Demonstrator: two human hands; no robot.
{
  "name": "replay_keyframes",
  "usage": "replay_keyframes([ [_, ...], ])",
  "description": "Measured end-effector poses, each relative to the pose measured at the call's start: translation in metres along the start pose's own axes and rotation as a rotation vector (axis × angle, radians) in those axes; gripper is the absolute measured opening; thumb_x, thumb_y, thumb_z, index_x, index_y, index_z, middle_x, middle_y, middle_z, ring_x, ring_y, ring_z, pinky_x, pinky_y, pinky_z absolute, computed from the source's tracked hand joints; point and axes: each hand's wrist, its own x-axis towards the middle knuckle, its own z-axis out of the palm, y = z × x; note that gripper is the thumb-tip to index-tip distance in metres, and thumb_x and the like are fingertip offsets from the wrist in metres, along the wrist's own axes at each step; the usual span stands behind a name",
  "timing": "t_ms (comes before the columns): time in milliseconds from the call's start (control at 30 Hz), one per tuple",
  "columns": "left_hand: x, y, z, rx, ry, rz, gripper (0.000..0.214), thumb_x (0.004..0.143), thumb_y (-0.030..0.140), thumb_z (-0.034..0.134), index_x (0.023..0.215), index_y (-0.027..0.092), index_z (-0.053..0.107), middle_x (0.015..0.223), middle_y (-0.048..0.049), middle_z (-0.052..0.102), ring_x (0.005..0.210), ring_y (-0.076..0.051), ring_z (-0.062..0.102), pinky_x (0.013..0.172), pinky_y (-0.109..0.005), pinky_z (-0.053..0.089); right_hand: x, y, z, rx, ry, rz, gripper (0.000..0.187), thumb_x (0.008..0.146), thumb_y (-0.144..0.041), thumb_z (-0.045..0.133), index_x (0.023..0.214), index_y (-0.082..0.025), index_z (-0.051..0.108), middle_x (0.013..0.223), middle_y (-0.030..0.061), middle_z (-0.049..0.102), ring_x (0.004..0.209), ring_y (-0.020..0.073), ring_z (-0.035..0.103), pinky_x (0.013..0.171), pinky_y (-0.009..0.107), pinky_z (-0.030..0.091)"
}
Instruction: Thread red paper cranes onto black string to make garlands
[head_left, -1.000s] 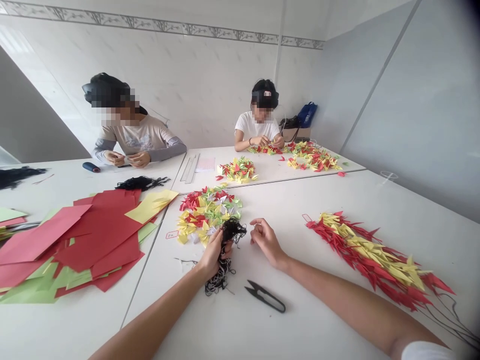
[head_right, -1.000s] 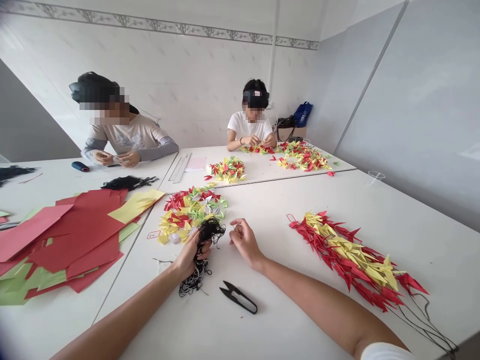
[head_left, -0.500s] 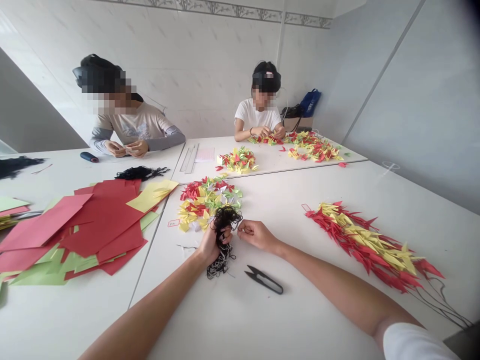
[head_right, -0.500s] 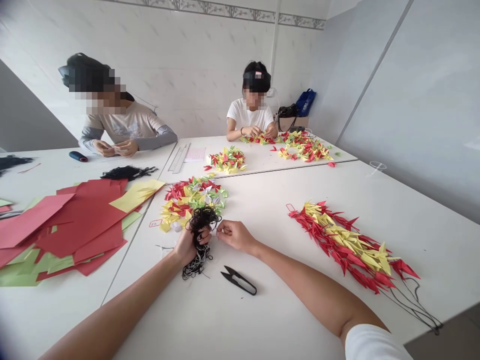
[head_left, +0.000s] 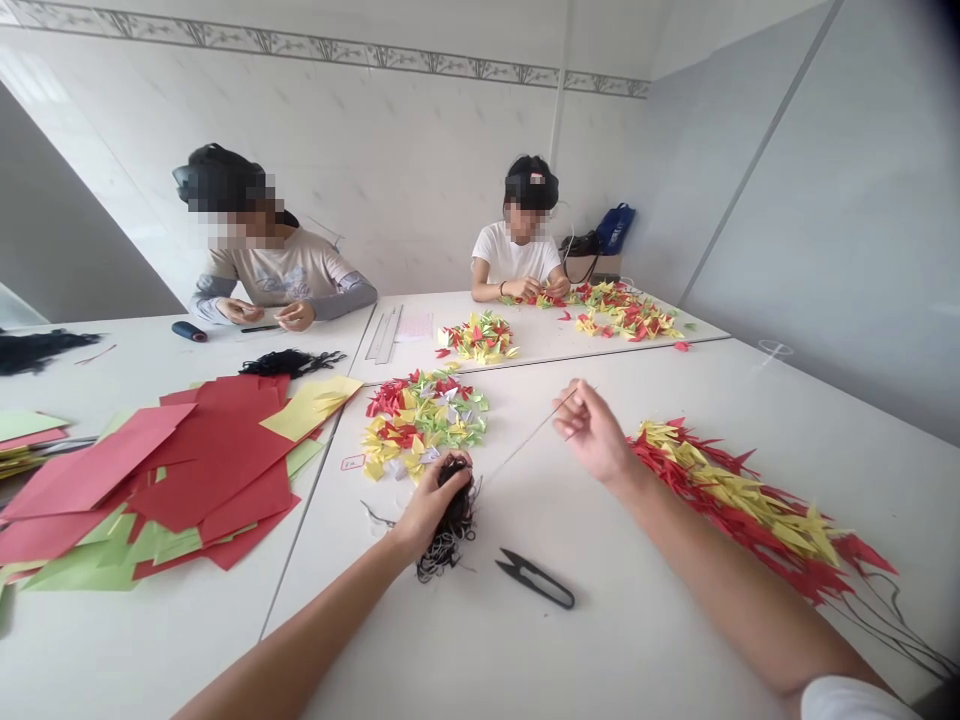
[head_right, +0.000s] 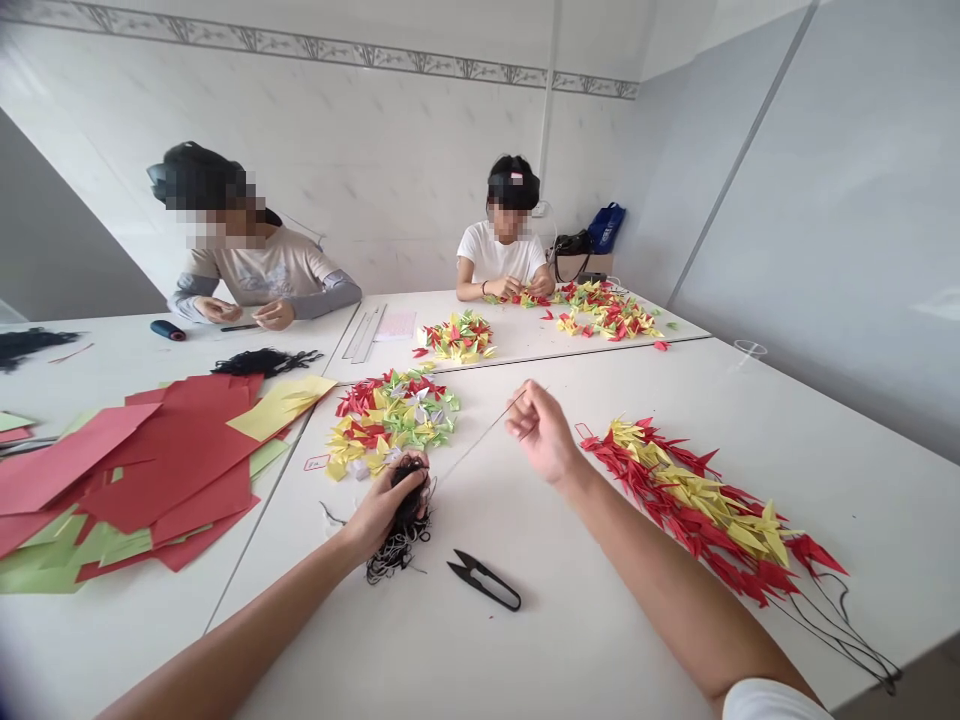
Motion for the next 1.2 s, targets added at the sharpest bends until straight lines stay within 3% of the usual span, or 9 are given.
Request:
replay_keyframes([
  [233,-0.033,0.013,-0.025,0.622,-0.225,0.127,0.014,0.088,0.031,0.054,0.084,0.022,0.065,0.079,-0.0032,0.062,0.071,-0.017,0.052,0.067,-0.026,0.043,0.028,-0.108,0.005,0.164,-0.001,-0.396,0.039,0.083,-0.036,0.079,0.065,-0.022,0.047,0.056,-0.0097,0.028,0.048,0.0071,0.033,0.068,0.019,0.057],
  [433,-0.062,0.036,-0.026,0.997,-0.418,0.079,0.017,0.085,0.024,0.05,0.085,0.022,0.066,0.09,-0.0024,0.069,0.079,-0.018,0.06,0.074,-0.027,0.046,0.045,-0.148,0.012,0.175,-0.102,-0.608,0.032,0.084,-0.032,0.078,0.064,-0.024,0.054,0.054,-0.0097,0.028,0.046,0.0066,0.035,0.078,0.019,0.058],
  [533,-0.074,0.057,-0.024,1.196,-0.522,0.066,0.023,0.077,0.026,0.061,0.097,0.027,0.071,0.103,-0.0026,0.07,0.095,-0.023,0.065,0.087,-0.032,0.048,0.042,-0.148,0.026,0.064,-0.13,-0.583,0.036,0.083,-0.039,0.078,0.064,-0.024,0.052,0.054,-0.0094,0.026,0.046,0.0074,0.033,0.072,0.021,0.058],
  [600,-0.079,0.076,-0.028,1.304,-0.554,0.065,0.042,0.069,0.03,0.07,0.112,0.028,0.071,0.118,-0.0062,0.068,0.114,-0.031,0.061,0.098,-0.038,0.047,0.036,-0.139,0.038,-0.056,-0.173,-0.48,0.041,0.082,-0.045,0.078,0.063,-0.023,0.048,0.055,-0.0094,0.025,0.046,0.0076,0.031,0.062,0.023,0.057],
  [733,-0.074,0.119,-0.029,1.358,-0.542,0.16,0.063,0.069,0.036,0.077,0.131,0.034,0.064,0.146,-0.0054,0.055,0.139,-0.038,0.043,0.106,-0.044,0.044,0.018,-0.105,0.062,-0.298,-0.429,-0.26,0.043,0.086,-0.051,0.072,0.064,-0.021,0.05,0.056,-0.0091,0.033,0.048,0.0069,0.032,0.063,0.028,0.059],
  [867,-0.045,0.144,0.005,1.052,-0.272,0.436,0.064,0.09,0.041,0.062,0.15,0.03,0.041,0.145,-0.0098,0.053,0.131,-0.032,0.051,0.103,-0.041,0.045,0.001,-0.071,0.082,-0.385,-0.682,-0.087,0.033,0.092,-0.047,0.065,0.076,-0.019,0.059,0.058,-0.008,0.043,0.05,0.0068,0.041,0.065,0.031,0.061],
  [967,-0.024,0.154,0.032,0.827,-0.48,0.45,0.039,0.095,0.039,0.056,0.129,0.021,0.059,0.106,-0.0074,0.069,0.094,-0.023,0.065,0.079,-0.03,0.052,-0.005,-0.059,0.085,-0.428,-0.693,-0.072,0.032,0.094,-0.045,0.064,0.076,-0.018,0.059,0.055,-0.0075,0.045,0.048,0.0076,0.047,0.054,0.024,0.054],
  [1033,-0.016,0.162,0.034,0.79,-0.527,0.404,0.029,0.098,0.04,0.051,0.109,0.018,0.068,0.079,-0.0029,0.065,0.069,-0.017,0.059,0.061,-0.025,0.046,-0.005,-0.06,0.078,-0.442,-0.599,-0.138,0.032,0.094,-0.044,0.063,0.075,-0.019,0.058,0.054,-0.0081,0.043,0.045,0.0073,0.045,0.048,0.022,0.05],
  [1200,-0.027,0.186,-0.015,0.693,-0.292,0.503,0.041,0.101,0.044,0.046,0.077,0.017,0.066,0.062,0.0006,0.045,0.055,-0.011,0.04,0.052,-0.025,0.036,0.008,-0.074,0.047,-0.535,-0.393,-0.275,0.032,0.094,-0.044,0.065,0.074,-0.02,0.056,0.055,-0.0076,0.042,0.045,0.0077,0.044,0.047,0.022,0.049],
])
